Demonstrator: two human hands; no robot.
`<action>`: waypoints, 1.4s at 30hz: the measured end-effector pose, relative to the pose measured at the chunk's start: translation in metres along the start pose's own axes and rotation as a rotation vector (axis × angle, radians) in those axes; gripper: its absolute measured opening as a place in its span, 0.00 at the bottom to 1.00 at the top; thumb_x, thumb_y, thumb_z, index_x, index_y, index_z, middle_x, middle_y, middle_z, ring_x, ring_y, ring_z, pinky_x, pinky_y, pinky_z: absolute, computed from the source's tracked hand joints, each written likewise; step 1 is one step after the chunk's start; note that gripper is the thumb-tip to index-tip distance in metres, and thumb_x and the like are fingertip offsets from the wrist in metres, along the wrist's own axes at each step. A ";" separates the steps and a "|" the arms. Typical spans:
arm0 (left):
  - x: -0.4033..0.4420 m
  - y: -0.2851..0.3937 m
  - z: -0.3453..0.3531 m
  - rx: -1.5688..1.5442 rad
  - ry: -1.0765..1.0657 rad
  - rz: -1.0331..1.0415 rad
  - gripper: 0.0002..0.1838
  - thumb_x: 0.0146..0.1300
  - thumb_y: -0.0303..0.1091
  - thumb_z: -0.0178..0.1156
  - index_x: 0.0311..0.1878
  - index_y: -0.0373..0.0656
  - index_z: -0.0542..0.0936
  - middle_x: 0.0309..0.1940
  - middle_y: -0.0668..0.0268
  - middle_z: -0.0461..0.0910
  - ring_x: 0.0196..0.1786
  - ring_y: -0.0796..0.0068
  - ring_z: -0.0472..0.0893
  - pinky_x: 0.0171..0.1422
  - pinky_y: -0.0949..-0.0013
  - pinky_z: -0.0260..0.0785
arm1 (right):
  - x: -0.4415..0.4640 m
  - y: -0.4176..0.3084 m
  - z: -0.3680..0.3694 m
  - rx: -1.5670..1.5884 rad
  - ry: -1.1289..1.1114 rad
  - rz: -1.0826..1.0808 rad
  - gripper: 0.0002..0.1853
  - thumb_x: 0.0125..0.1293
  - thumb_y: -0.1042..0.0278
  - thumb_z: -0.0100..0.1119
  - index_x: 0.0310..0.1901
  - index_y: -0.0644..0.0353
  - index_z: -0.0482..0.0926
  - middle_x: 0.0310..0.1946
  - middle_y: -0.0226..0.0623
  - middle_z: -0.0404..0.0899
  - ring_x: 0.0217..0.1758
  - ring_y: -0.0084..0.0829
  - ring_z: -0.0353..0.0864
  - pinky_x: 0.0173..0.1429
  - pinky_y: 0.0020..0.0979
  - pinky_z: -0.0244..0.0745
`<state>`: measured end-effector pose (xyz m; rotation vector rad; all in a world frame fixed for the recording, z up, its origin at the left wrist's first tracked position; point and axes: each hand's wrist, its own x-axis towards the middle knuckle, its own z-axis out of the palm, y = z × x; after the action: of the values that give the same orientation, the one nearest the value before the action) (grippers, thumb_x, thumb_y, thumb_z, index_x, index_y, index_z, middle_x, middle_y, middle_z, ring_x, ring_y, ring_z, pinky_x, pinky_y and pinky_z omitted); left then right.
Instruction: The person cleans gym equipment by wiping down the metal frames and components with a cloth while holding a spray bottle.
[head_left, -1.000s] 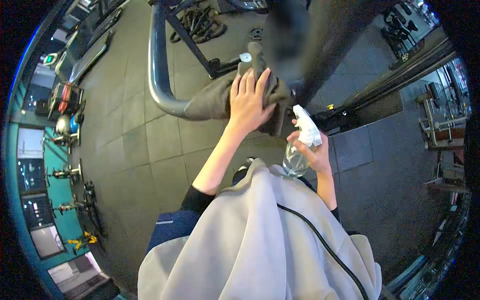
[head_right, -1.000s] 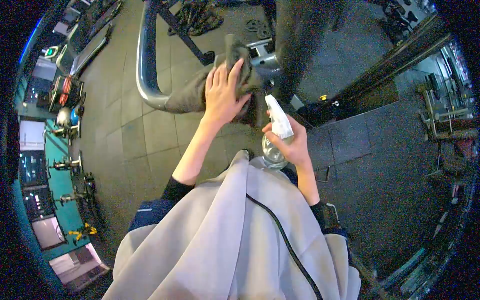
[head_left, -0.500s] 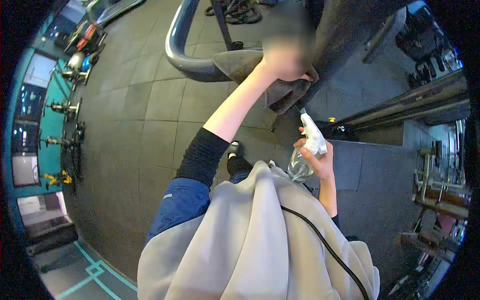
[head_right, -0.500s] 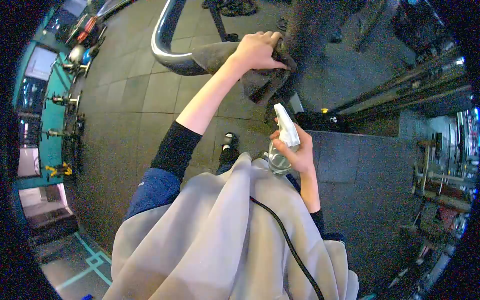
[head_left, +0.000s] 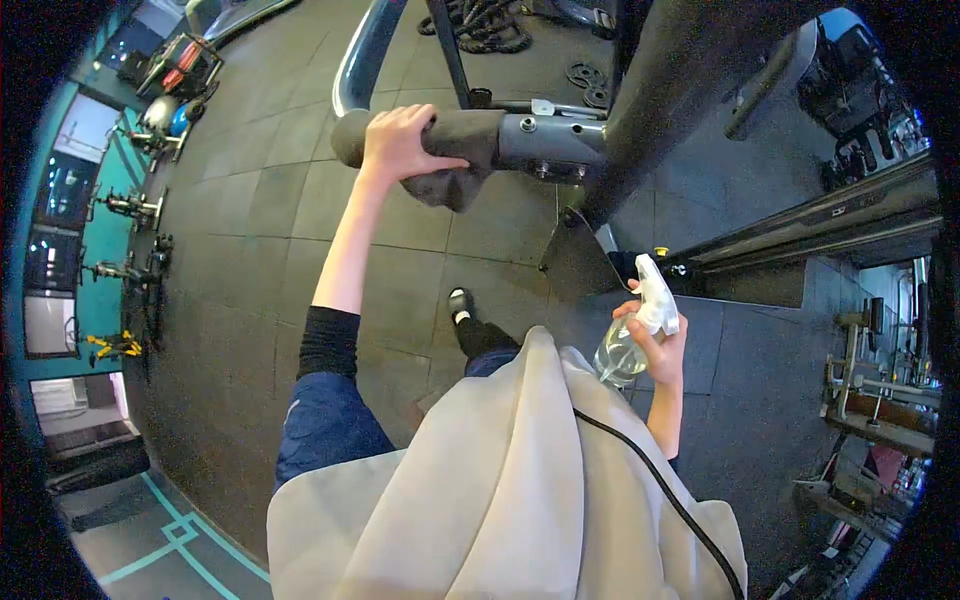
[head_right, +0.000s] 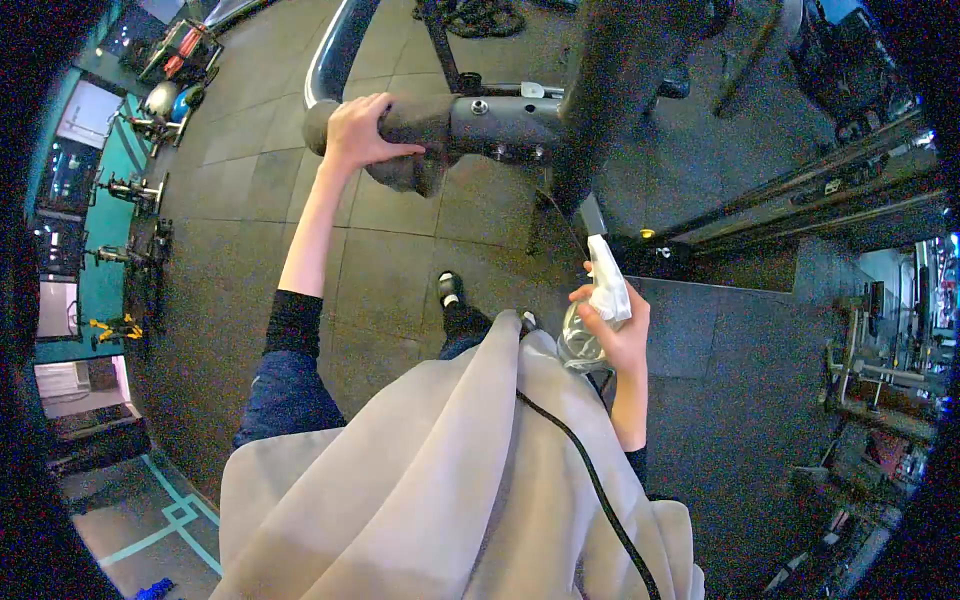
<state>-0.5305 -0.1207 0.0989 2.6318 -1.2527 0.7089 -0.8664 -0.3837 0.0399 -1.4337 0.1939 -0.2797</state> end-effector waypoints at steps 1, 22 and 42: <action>-0.001 0.002 0.001 -0.004 0.038 -0.006 0.38 0.30 0.69 0.68 0.38 0.47 0.79 0.34 0.65 0.81 0.36 0.65 0.81 0.41 0.63 0.72 | -0.002 -0.001 -0.004 -0.003 -0.003 0.008 0.27 0.53 0.73 0.63 0.56 0.72 0.70 0.39 0.40 0.80 0.41 0.26 0.80 0.46 0.26 0.72; 0.083 0.086 0.032 -0.473 -0.229 -0.005 0.39 0.48 0.67 0.60 0.49 0.39 0.79 0.38 0.51 0.81 0.42 0.52 0.80 0.49 0.58 0.72 | 0.044 -0.003 0.050 0.006 -0.142 -0.014 0.27 0.54 0.71 0.63 0.57 0.68 0.71 0.34 0.34 0.81 0.37 0.20 0.77 0.43 0.23 0.71; 0.044 0.100 0.038 -0.111 0.229 0.648 0.23 0.58 0.33 0.51 0.59 0.46 0.72 0.61 0.60 0.69 0.65 0.65 0.68 0.68 0.62 0.60 | 0.033 0.008 0.084 0.062 0.208 -0.041 0.25 0.54 0.75 0.63 0.56 0.68 0.71 0.35 0.34 0.81 0.41 0.23 0.80 0.47 0.26 0.72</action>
<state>-0.5693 -0.2276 0.0794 1.9673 -2.0096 0.9524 -0.8090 -0.3134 0.0438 -1.3472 0.3224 -0.4653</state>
